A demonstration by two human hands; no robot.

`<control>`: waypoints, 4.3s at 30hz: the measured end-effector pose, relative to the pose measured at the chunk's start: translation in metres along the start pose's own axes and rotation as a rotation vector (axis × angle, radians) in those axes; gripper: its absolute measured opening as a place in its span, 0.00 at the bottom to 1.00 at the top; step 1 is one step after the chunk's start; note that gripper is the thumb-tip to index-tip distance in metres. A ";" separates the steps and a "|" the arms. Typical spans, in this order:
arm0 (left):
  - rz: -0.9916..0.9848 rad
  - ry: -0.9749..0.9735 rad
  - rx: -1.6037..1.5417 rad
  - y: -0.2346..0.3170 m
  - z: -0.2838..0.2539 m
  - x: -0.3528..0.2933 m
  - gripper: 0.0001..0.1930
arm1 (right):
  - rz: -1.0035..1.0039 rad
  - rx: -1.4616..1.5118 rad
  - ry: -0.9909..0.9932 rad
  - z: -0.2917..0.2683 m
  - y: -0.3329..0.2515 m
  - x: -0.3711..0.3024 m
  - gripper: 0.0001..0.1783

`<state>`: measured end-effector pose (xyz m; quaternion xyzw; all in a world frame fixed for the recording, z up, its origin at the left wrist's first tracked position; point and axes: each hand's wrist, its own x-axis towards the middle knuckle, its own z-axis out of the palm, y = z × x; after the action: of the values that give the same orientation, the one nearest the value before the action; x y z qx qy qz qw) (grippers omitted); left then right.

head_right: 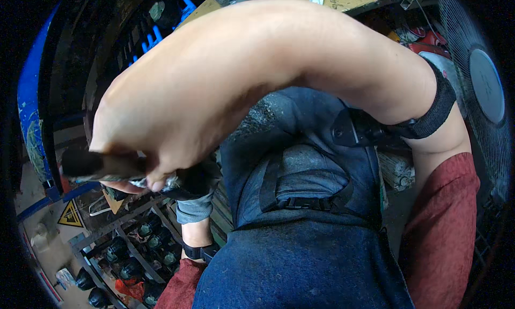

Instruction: Apply glue or adhesive to the sole or edge of a shoe using a brush.

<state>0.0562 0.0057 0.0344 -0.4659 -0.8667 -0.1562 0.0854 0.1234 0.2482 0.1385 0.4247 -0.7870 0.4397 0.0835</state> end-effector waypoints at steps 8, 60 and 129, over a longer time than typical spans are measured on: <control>-0.351 -0.233 -1.085 0.003 -0.010 0.011 0.25 | 0.006 -0.051 0.259 0.004 0.041 -0.032 0.15; -0.643 0.312 -1.898 -0.022 0.012 0.020 0.25 | 0.408 0.412 0.891 0.101 0.064 -0.021 0.09; -0.523 -0.380 0.395 -0.264 -0.100 0.061 0.54 | 0.846 -0.349 1.061 -0.005 0.080 -0.122 0.02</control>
<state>-0.1973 -0.1175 0.0953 -0.2243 -0.9702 0.0867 -0.0312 0.1392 0.3453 0.0302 -0.2097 -0.7969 0.4495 0.3450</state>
